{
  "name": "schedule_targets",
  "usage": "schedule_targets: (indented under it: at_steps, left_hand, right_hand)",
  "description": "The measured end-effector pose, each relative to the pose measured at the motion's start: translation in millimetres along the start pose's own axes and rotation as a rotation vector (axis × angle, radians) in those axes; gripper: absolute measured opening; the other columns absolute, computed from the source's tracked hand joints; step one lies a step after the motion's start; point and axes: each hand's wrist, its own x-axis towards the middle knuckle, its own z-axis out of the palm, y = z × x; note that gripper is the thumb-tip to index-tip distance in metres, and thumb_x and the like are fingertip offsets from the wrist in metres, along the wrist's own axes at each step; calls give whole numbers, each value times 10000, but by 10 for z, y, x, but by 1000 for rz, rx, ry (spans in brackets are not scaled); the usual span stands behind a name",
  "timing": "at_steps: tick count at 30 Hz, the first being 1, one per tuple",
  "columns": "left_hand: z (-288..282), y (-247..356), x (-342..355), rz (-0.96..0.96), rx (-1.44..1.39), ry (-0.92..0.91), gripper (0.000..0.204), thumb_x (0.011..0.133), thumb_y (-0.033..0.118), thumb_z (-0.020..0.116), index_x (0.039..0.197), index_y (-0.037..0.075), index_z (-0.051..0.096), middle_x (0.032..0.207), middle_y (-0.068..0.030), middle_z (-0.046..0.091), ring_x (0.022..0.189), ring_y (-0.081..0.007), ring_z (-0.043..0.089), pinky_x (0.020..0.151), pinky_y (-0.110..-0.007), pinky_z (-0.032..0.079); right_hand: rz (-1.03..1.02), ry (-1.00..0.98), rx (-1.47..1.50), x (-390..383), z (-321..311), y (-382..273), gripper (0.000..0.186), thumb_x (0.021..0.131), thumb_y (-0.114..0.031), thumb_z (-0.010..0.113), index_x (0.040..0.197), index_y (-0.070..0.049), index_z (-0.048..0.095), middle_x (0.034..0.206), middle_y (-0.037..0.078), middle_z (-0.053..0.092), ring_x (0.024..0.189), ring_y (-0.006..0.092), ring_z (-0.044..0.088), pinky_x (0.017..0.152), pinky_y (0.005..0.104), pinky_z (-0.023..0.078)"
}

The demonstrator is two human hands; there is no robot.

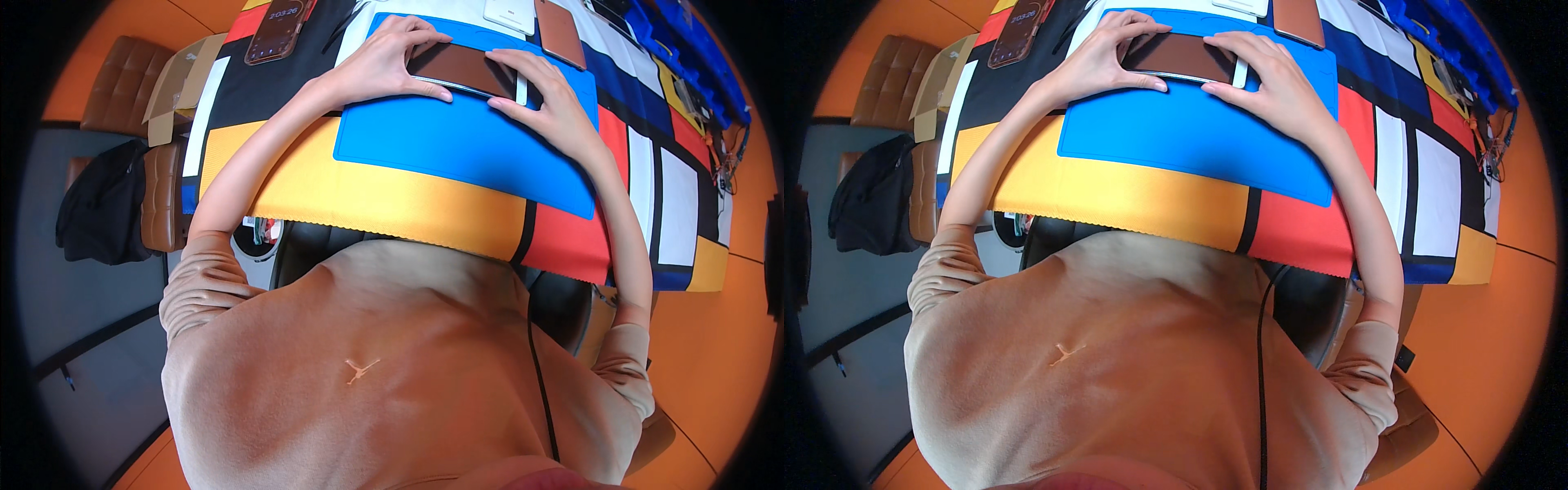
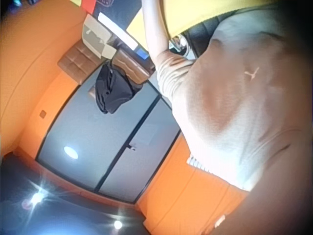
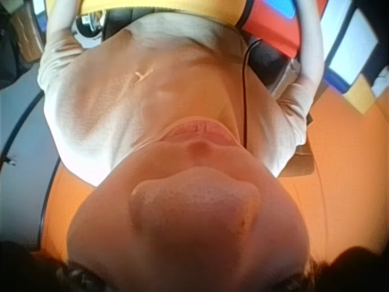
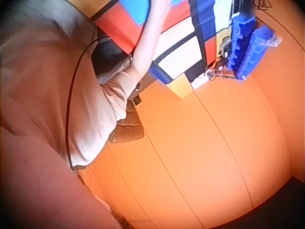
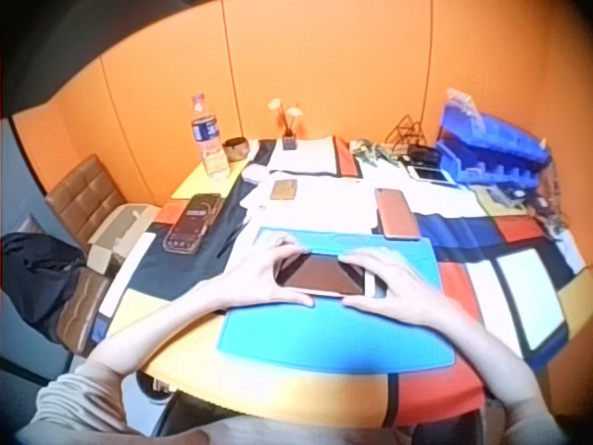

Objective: The person uses a screwdriver to remove screws from a smartphone's internal components on a blue mat. They then place the back cover on the phone and continue to work on the internal circuit board.

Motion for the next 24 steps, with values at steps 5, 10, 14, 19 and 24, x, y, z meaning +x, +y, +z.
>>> schedule_targets:
  at_steps: [5, 10, 14, 19, 24]
  left_hand:
    - [-29, 10, -15, -38, -15, -17, 915, 708, 663, 844, 1452, 204, 572, 1429, -96, 488, 1417, -302, 404, 1161, -468, 428]
    - [-48, 18, -2, -40, -49, -39, 914, 714, 663, 840, 1456, 202, 568, 1447, -92, 480, 1428, -293, 397, 1157, -480, 426]
    - [-24, -6, -3, -79, -112, -51, 899, 727, 667, 831, 1453, 203, 574, 1450, -95, 493, 1408, -286, 422, 1152, -459, 423]
    - [-59, -61, 26, -89, -111, -53, 758, 814, 641, 780, 1409, 195, 629, 1334, -104, 607, 1300, -267, 541, 1089, -412, 462]
    - [-155, -52, 126, -332, -736, -13, 346, 1025, 325, 637, 1191, 22, 633, 980, -56, 671, 955, -127, 617, 877, -247, 471]
  right_hand:
    - [-19, 25, -57, 13, 85, -29, 587, 890, -486, 752, 1380, -184, 637, 1381, 93, 602, 1306, 287, 544, 1124, 451, 424]
    - [0, -1, 13, 12, 57, 10, 551, 873, -499, 769, 1330, -204, 680, 1359, 77, 610, 1308, 285, 531, 1115, 458, 422]
    - [5, 51, 90, 43, 55, 31, 531, 898, -502, 740, 1325, -190, 688, 1308, 75, 633, 1237, 267, 567, 1091, 421, 417]
    - [77, -23, 164, 50, 47, 25, 440, 965, -469, 670, 1276, -162, 720, 1256, 78, 668, 1203, 255, 585, 1066, 413, 435]
    - [170, 141, 343, 99, 20, 84, 356, 1030, -371, 614, 1215, -92, 736, 920, 102, 740, 770, 153, 688, 743, 278, 534]
